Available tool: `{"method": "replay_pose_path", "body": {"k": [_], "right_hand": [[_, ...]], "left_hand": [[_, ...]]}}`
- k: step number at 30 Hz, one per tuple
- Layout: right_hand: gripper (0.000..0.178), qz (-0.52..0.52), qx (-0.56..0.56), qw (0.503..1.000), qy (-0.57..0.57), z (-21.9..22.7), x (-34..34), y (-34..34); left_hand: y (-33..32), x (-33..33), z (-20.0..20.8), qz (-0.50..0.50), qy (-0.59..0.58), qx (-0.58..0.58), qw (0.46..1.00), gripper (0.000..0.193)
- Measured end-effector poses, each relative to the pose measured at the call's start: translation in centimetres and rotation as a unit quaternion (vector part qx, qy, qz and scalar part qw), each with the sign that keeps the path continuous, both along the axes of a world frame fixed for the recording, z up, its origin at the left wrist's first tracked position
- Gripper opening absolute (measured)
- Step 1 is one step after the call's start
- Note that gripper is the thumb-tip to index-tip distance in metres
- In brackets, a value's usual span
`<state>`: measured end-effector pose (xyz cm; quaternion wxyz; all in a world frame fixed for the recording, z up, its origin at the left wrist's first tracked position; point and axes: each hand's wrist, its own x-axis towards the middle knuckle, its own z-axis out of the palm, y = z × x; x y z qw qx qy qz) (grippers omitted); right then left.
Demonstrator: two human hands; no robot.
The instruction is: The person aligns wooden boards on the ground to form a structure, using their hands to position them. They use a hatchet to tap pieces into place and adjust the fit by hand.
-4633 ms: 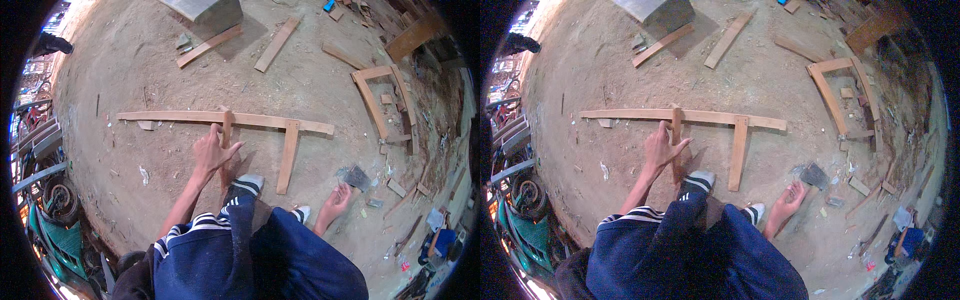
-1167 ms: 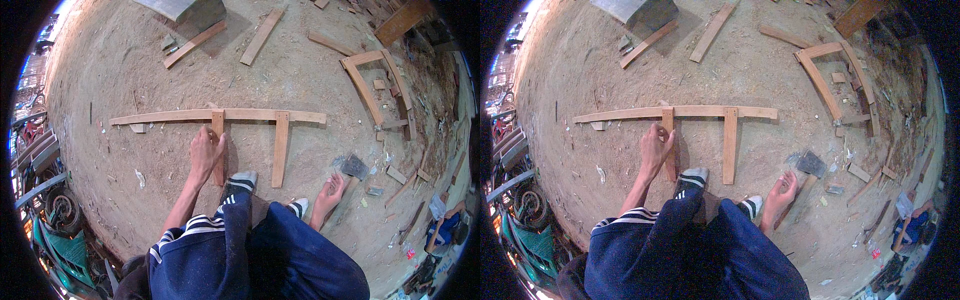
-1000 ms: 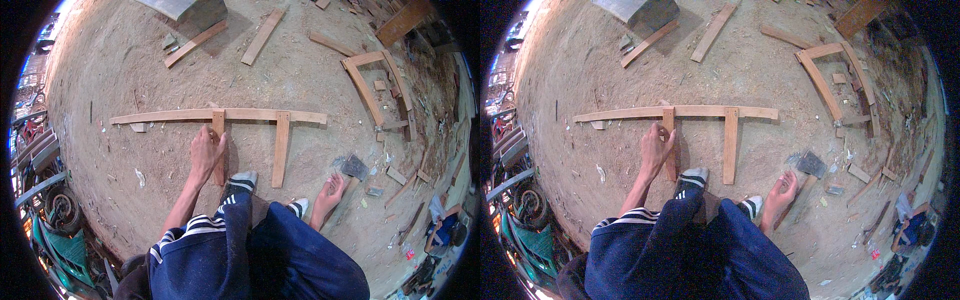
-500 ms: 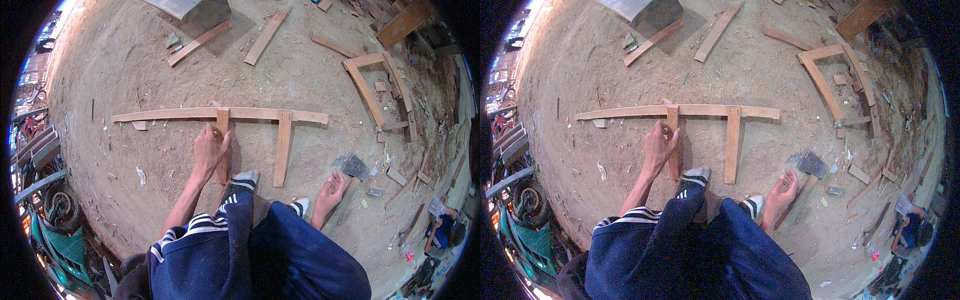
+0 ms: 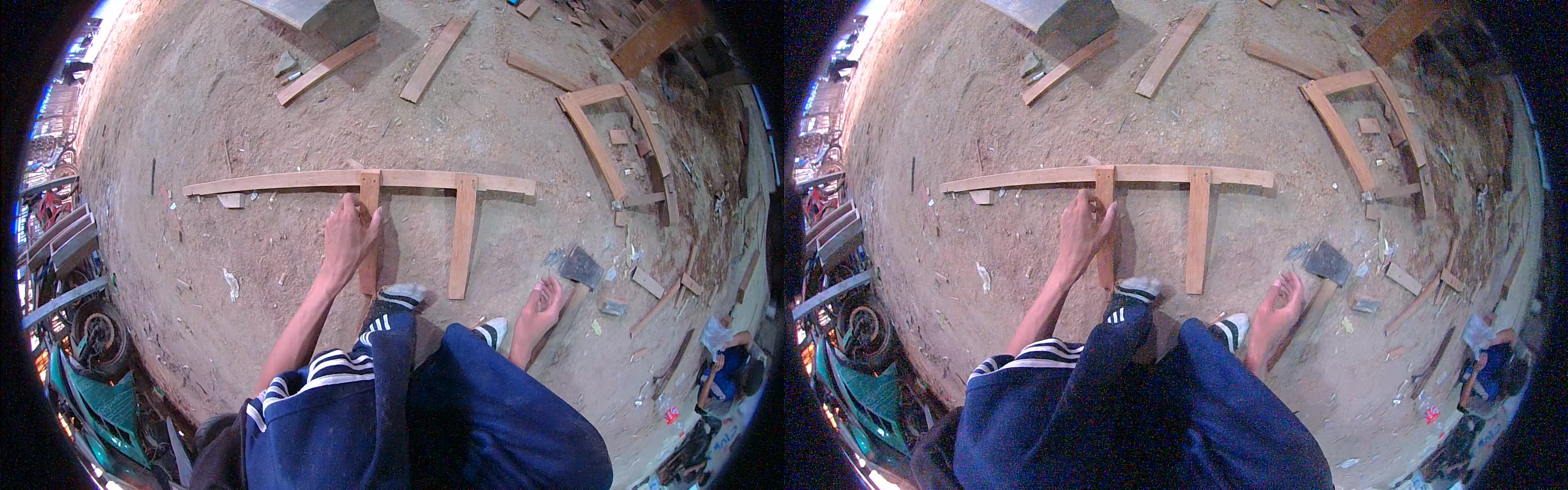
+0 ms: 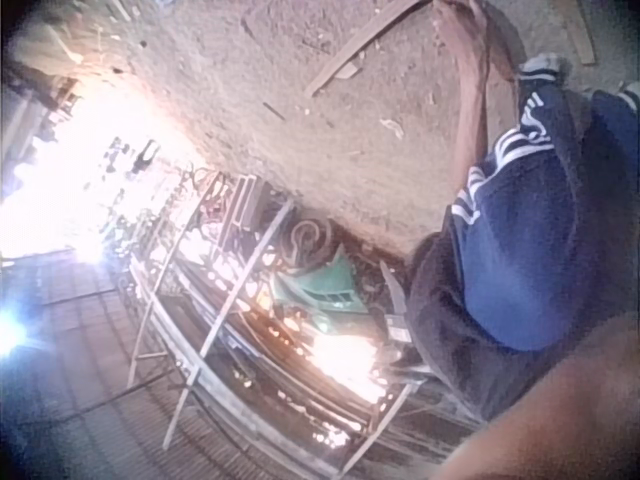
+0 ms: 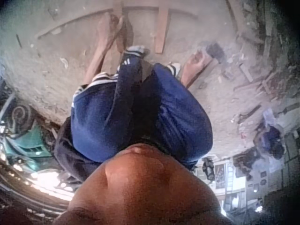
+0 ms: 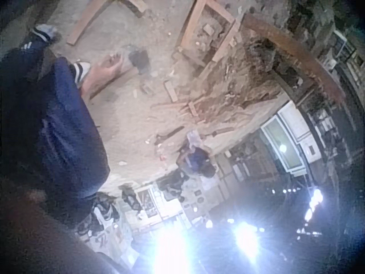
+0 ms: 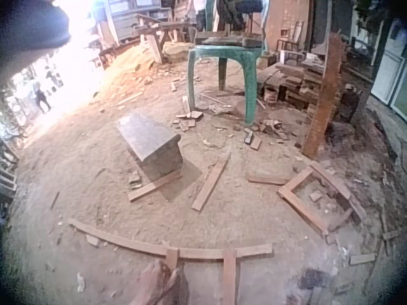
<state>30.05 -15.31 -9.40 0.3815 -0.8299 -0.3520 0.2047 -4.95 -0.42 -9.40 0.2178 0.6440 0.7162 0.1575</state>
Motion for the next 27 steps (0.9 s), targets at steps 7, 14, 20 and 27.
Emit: {"method": "replay_pose_path", "body": {"k": [7,14,20,27], "right_hand": [[0.033,0.013,0.002,1.000,0.010,0.7,-0.7,0.8],[0.033,0.009,0.009,1.000,0.010,0.7,-0.6,0.1],[0.033,0.003,0.003,1.000,0.017,0.4,-0.6,0.0],[0.033,0.002,-0.003,0.999,0.038,1.0,-0.9,0.2]], "left_hand": [[-0.3,-0.3,-0.5,-0.013,-0.004,0.009,1.000,0.041],[-0.6,-0.2,-0.9,-0.007,-0.025,-0.004,1.000,0.042],[-0.5,0.0,-0.9,-0.016,-0.007,0.006,1.000,0.041],[-0.5,0.1,-1.1,-0.015,-0.016,0.010,1.000,0.042]]}}
